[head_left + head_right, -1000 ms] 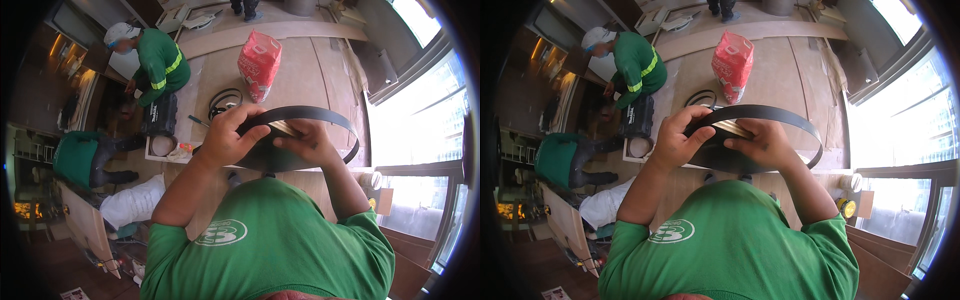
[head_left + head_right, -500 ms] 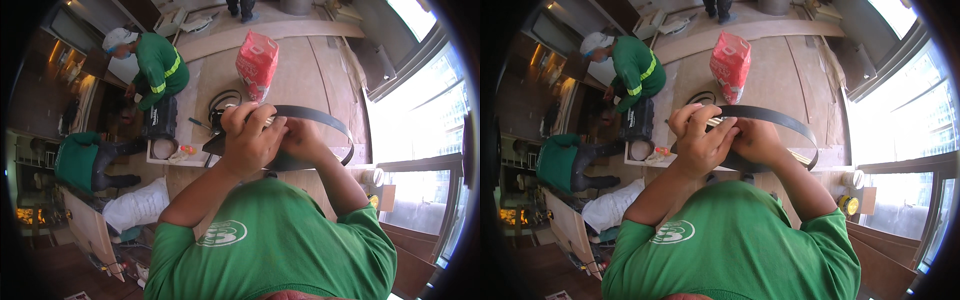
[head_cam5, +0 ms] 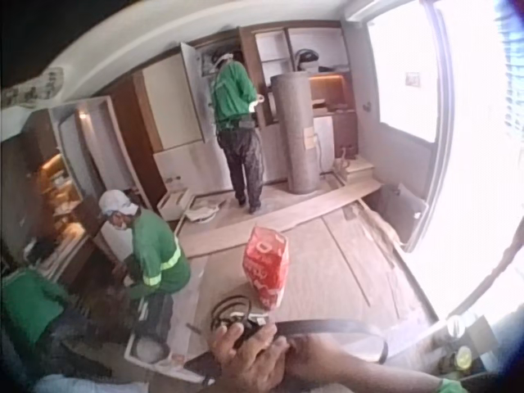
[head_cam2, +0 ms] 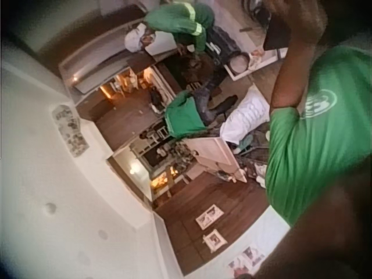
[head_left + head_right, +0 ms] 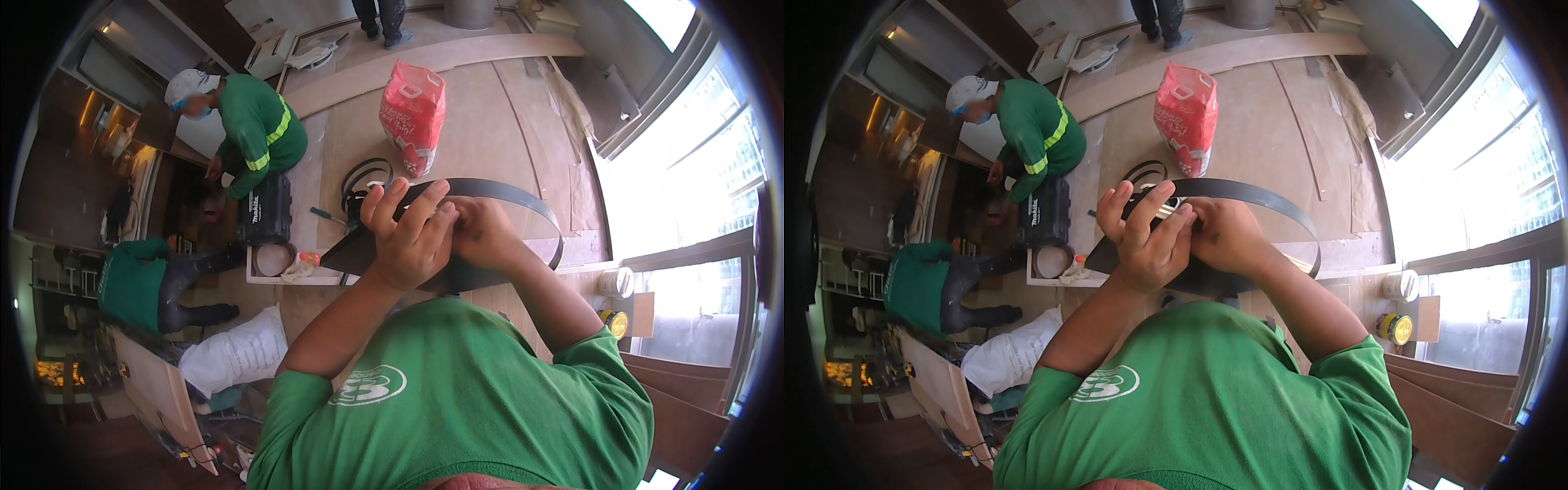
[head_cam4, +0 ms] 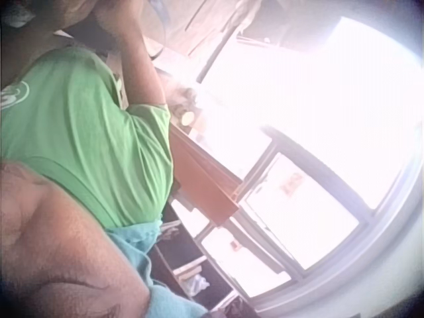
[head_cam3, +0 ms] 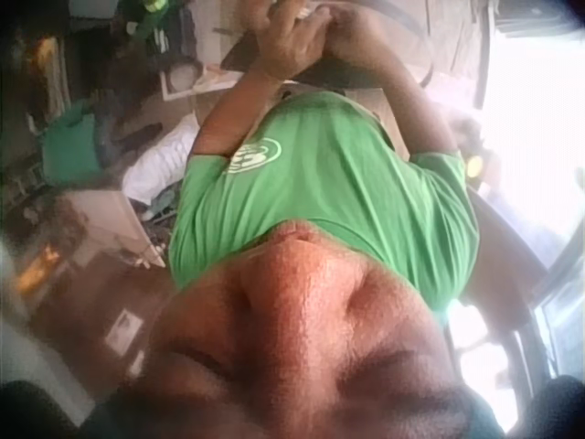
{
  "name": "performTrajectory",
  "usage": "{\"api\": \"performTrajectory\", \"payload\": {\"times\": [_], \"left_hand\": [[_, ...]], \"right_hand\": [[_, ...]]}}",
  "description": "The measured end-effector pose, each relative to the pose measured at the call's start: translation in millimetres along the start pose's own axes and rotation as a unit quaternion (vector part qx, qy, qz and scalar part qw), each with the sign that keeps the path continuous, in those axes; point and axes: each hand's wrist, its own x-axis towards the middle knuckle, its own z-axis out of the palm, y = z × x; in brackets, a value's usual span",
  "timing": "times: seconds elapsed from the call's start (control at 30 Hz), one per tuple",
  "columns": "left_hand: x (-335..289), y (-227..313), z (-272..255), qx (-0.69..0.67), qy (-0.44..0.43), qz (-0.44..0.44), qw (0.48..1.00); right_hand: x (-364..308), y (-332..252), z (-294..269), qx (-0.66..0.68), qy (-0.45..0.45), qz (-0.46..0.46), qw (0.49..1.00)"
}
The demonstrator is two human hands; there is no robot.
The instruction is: The person applies a black edge banding strip to the edge of a wooden board. They repeatedly bend the board to test the fit, peel the backing from the strip, and attempt to adhere it to the edge. The person also handles a small wooden stick and a roll of tape during the process.
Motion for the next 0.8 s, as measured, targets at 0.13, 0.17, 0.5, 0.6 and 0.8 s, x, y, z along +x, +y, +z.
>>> {"api": "performTrajectory", "payload": {"times": [0.13,0.17,0.5,0.6,0.8], "left_hand": [[3,2,-3,-0.008,-0.028,0.012,1.0],[3,1,-5,-0.003,-0.037,0.02,0.999],[5,-1,-8,-0.014,-0.035,-0.036,0.999],[3,1,-12,-0.021,-0.055,-0.035,0.998],[4,3,-14,0.013,-0.121,-0.021,0.992]], "right_hand": [[-1,1,2,0.041,0.022,-0.004,0.999],[-1,-1,1,0.044,0.027,-0.007,0.999],[-3,2,3,-0.005,0.004,0.037,0.999],[-4,5,2,-0.037,0.009,0.033,0.999],[-2,36,14,-0.003,-0.009,0.058,0.998]]}}
